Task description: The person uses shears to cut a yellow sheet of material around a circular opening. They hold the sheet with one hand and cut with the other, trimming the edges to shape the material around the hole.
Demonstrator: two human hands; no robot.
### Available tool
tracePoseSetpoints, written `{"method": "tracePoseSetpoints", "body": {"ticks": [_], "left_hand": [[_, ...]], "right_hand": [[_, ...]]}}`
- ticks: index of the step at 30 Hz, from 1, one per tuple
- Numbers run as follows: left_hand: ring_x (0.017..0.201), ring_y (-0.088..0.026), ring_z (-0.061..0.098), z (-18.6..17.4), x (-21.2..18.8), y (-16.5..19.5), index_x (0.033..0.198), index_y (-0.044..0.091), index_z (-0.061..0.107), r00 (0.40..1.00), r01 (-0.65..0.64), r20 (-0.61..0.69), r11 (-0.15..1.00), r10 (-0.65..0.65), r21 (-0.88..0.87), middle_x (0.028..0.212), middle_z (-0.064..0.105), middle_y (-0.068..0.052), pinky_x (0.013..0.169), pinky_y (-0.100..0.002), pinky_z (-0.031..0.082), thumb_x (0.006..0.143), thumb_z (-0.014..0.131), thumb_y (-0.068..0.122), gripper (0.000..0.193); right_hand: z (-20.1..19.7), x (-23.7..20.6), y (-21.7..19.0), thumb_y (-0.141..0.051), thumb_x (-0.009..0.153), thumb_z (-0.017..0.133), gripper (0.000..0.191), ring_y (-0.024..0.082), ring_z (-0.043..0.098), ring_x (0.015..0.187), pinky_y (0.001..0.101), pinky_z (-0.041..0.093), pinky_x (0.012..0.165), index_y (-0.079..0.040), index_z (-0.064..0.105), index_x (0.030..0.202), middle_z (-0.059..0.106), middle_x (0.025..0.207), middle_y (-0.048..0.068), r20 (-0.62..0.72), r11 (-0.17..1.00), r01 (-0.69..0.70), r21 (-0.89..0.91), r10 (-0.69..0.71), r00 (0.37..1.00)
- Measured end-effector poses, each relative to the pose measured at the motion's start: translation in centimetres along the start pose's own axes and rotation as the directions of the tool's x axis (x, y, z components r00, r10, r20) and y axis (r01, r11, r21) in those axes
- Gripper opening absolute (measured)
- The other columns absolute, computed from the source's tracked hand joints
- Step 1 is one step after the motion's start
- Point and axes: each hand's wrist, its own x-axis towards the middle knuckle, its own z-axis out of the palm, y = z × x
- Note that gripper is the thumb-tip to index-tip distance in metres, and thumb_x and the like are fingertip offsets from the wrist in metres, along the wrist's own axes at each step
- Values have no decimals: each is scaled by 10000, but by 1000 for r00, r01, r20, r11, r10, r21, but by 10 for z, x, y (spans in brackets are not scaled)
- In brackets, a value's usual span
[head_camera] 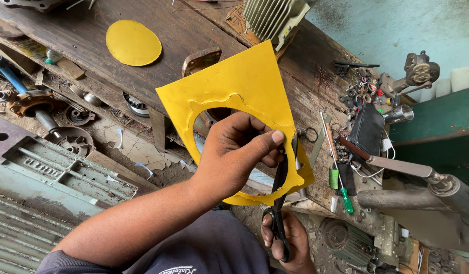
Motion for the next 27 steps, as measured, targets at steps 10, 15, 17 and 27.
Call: {"method": "tracePoseSetpoints", "body": {"ticks": [10, 15, 17, 27], "left_hand": [[720, -90, 653, 3, -3, -3, 990, -42, 629, 1000, -6, 24, 1000, 7, -19, 843, 711, -82, 667, -250, 548, 1005, 686, 72, 128], [724, -91, 648, 6, -3, -3, 993, -47, 626, 999, 0, 32, 1000, 0, 1, 827, 693, -73, 667, -248, 548, 995, 686, 50, 114], [718, -90, 652, 7, -1, -3, 984, -46, 619, 999, 7, 38, 1000, -7, 17, 820, 687, -68, 669, -248, 563, 994, 681, 51, 115], [706, -94, 660, 27, 4, -14, 1013, -39, 642, 1000, -15, 27, 1000, 15, 6, 818, 708, -73, 662, -249, 554, 997, 686, 78, 126]], "right_hand": [[-9, -4, 9, -470, 721, 932, 739, 125, 572, 734, 256, 446, 623, 30, 576, 1134, 603, 838, 48, -32, 998, -34, 51, 36, 999], [-17, -5, 13, -412, 596, 1000, 804, 145, 578, 761, 282, 449, 652, -2, 567, 1135, 602, 866, 49, -26, 987, -100, 122, 104, 994], [-21, -6, 13, -453, 588, 987, 823, 144, 579, 769, 279, 447, 664, 1, 584, 1143, 605, 871, 44, -16, 989, -97, 112, 99, 995], [-47, 3, 5, -541, 631, 954, 840, 144, 572, 762, 274, 446, 663, 12, 599, 1153, 597, 881, 68, 41, 990, -74, 119, 69, 997]]}}
